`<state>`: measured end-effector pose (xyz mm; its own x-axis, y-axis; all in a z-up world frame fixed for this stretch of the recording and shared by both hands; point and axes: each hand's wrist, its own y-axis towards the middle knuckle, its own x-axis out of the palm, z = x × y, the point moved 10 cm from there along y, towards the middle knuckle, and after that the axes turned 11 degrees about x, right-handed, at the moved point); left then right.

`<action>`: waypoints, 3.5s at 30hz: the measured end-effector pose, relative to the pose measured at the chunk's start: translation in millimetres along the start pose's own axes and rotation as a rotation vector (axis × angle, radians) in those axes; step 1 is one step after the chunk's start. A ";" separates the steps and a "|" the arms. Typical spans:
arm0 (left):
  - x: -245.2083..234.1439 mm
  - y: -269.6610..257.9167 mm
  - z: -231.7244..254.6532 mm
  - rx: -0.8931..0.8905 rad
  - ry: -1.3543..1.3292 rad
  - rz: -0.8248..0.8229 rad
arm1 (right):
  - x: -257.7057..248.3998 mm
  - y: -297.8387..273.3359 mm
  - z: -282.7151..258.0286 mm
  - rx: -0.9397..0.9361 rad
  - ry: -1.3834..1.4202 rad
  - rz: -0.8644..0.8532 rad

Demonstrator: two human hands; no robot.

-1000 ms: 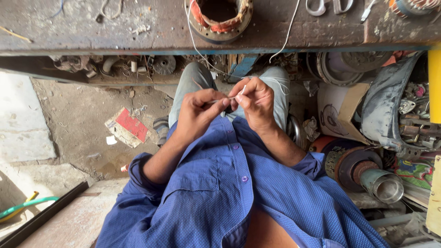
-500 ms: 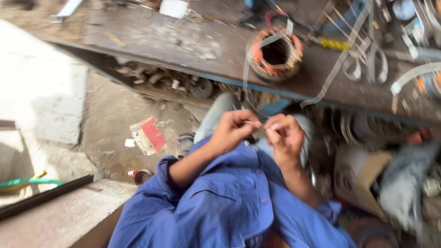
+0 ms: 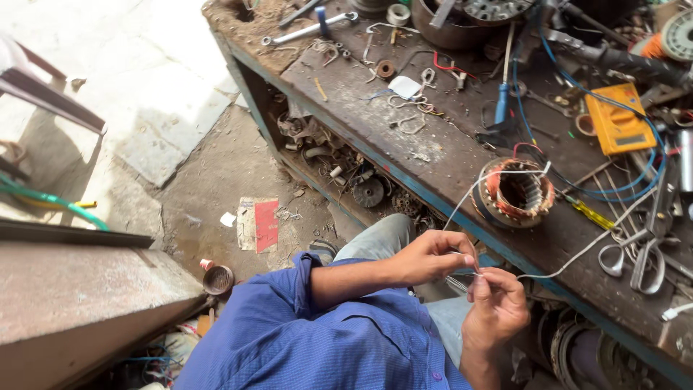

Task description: The person sits at a cluttered workbench and manipulates a white wire, threading it through a cylindrical copper-wound component. They use pliers to cut the wire and continue adjusting the wire ends by hand.

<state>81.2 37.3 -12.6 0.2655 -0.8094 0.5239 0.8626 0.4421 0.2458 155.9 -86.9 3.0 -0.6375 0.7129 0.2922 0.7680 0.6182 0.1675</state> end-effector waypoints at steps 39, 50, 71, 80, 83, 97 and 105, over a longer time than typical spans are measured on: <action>2.7 105.0 61.1 0.094 0.642 -0.061 | -15.9 87.6 -1.8 0.405 0.359 0.046; 37.2 93.5 84.6 0.339 0.976 -0.225 | -24.3 78.6 1.0 0.333 0.463 0.018; 63.0 84.3 94.4 0.386 1.031 -0.386 | -23.1 55.5 -8.9 0.378 0.333 -0.034; 74.0 79.5 101.7 0.537 1.052 -0.451 | -20.0 50.0 -17.9 0.411 0.330 -0.127; 82.2 74.2 99.9 0.614 1.065 -0.513 | -19.4 47.0 -6.0 0.473 0.346 -0.106; 77.2 71.0 106.1 0.703 1.023 -0.348 | -9.7 42.5 11.3 0.553 0.407 -0.133; 34.3 51.0 68.9 0.245 0.714 -0.185 | -8.1 46.6 16.3 0.557 0.359 -0.142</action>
<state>104.6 58.7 74.1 0.4107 -0.8948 -0.1752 0.8225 0.2807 0.4947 195.9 -58.4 -6.9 -0.5958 0.5174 0.6143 0.4708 0.8447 -0.2549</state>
